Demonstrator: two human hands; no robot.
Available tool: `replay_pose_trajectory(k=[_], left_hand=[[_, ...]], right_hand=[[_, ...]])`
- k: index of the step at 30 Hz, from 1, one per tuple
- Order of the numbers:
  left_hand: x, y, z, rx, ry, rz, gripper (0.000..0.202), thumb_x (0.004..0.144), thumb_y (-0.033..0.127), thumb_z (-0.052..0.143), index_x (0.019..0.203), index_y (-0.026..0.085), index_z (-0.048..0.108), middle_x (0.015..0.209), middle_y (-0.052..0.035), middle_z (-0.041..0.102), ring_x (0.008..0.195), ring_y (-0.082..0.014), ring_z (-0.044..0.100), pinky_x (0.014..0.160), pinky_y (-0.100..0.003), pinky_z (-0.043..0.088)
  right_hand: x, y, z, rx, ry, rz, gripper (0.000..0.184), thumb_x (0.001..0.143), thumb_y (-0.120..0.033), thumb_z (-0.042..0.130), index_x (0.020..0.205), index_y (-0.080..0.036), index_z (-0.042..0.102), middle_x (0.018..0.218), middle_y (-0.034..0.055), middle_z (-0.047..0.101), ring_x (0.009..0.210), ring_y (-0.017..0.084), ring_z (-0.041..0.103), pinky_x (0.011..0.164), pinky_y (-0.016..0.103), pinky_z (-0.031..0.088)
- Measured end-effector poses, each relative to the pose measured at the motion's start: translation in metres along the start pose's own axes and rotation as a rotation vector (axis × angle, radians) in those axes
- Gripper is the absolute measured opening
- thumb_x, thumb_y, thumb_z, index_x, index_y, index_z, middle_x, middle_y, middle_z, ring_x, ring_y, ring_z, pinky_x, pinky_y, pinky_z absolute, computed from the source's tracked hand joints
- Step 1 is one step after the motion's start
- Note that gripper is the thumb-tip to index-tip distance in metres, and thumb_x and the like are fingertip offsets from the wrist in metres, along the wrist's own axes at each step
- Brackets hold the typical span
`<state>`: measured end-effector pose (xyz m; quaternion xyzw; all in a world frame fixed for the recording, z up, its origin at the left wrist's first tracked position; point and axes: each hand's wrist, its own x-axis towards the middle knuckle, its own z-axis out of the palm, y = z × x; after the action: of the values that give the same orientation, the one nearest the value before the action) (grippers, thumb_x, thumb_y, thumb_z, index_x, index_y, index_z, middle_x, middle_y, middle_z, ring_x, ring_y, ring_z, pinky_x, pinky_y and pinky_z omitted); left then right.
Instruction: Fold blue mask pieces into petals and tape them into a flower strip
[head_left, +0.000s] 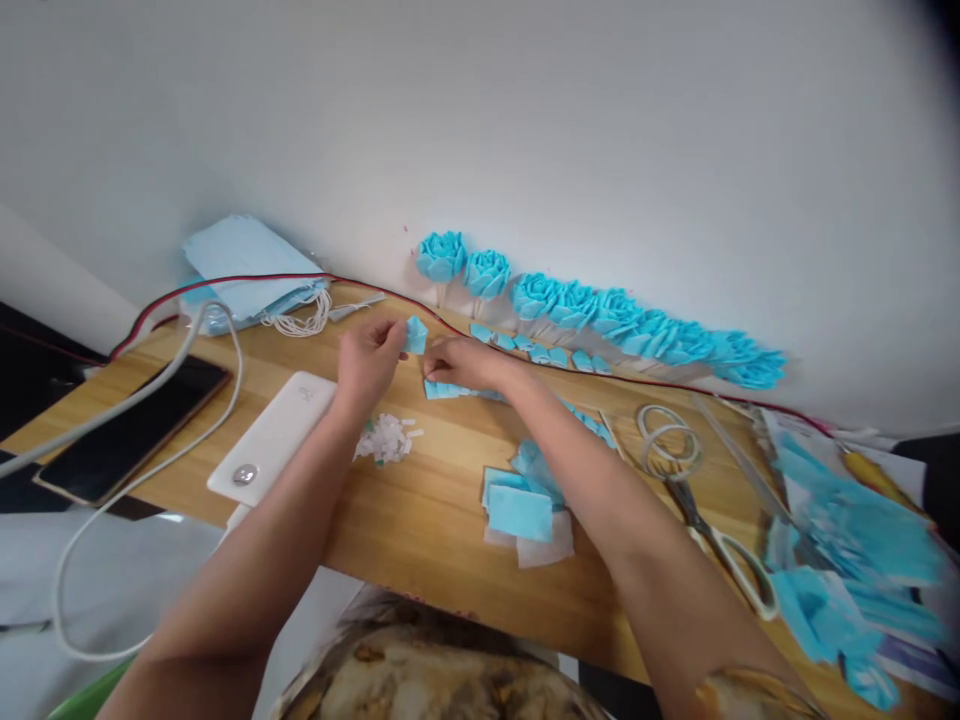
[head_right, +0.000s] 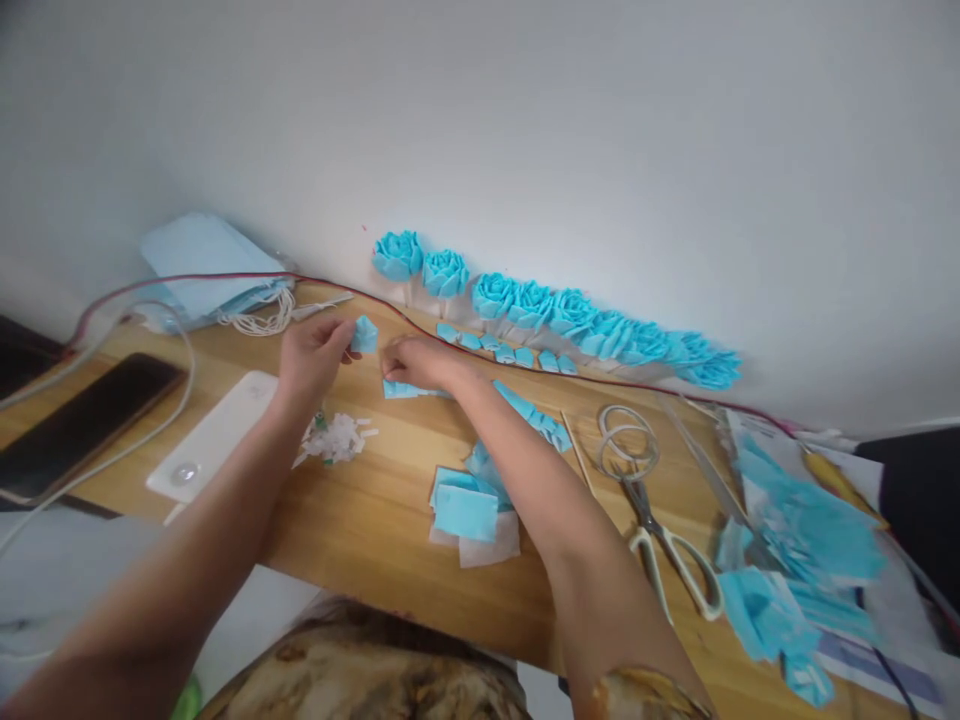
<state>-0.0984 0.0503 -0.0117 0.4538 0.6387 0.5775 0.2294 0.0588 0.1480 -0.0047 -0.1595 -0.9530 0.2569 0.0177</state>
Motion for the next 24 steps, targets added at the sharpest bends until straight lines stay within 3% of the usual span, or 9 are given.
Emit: replay_pose_trajectory(k=[2,5,8,18,24], left_hand=[[0.000,-0.005,0.003,0.030,-0.023,-0.021,0.025,0.082,0.032,0.055,0.067,0.016,0.066,0.058,0.0007,0.062,0.055,-0.0120,0.060,0.055,-0.022,0.044],[-0.002,-0.011,0.008,0.048,-0.101,-0.035,0.027,0.083,0.033,0.054,0.067,0.015,0.066,0.060,-0.0007,0.064,0.060,-0.0138,0.062,0.058,-0.023,0.046],[-0.006,-0.013,0.012,0.075,-0.160,-0.042,0.029,0.083,0.037,0.055,0.068,0.015,0.068,0.060,-0.0011,0.065,0.060,-0.0146,0.060,0.058,-0.024,0.046],[-0.015,0.001,0.016,0.113,-0.236,-0.056,0.031,0.082,0.040,0.054,0.074,0.015,0.071,0.064,-0.0015,0.066,0.060,-0.0137,0.055,0.059,-0.025,0.042],[-0.018,0.006,0.015,0.174,-0.249,-0.010,0.032,0.082,0.039,0.051,0.066,0.015,0.064,0.059,0.0008,0.056,0.058,-0.0115,0.047,0.055,-0.025,0.032]], right_hand=[[-0.012,-0.002,-0.004,0.090,0.043,0.027,0.008,0.086,-0.013,0.060,0.084,-0.016,0.067,0.087,0.0029,0.069,0.080,0.015,0.061,0.073,0.026,0.042],[-0.036,-0.006,-0.009,0.259,0.235,0.102,0.012,0.089,-0.027,0.058,0.089,-0.017,0.065,0.087,0.0021,0.069,0.080,0.015,0.062,0.075,0.027,0.044],[-0.051,-0.012,-0.010,0.379,0.365,0.082,0.014,0.089,-0.030,0.058,0.088,-0.018,0.064,0.088,0.0017,0.070,0.082,0.016,0.062,0.077,0.029,0.046],[-0.054,-0.014,-0.005,0.472,0.453,0.136,0.023,0.080,-0.028,0.070,0.099,-0.022,0.059,0.087,-0.0010,0.066,0.081,0.015,0.063,0.075,0.030,0.048],[-0.051,-0.017,-0.002,0.457,0.462,0.133,0.027,0.079,-0.024,0.069,0.103,-0.023,0.056,0.082,-0.0028,0.065,0.078,0.015,0.063,0.074,0.030,0.048]])
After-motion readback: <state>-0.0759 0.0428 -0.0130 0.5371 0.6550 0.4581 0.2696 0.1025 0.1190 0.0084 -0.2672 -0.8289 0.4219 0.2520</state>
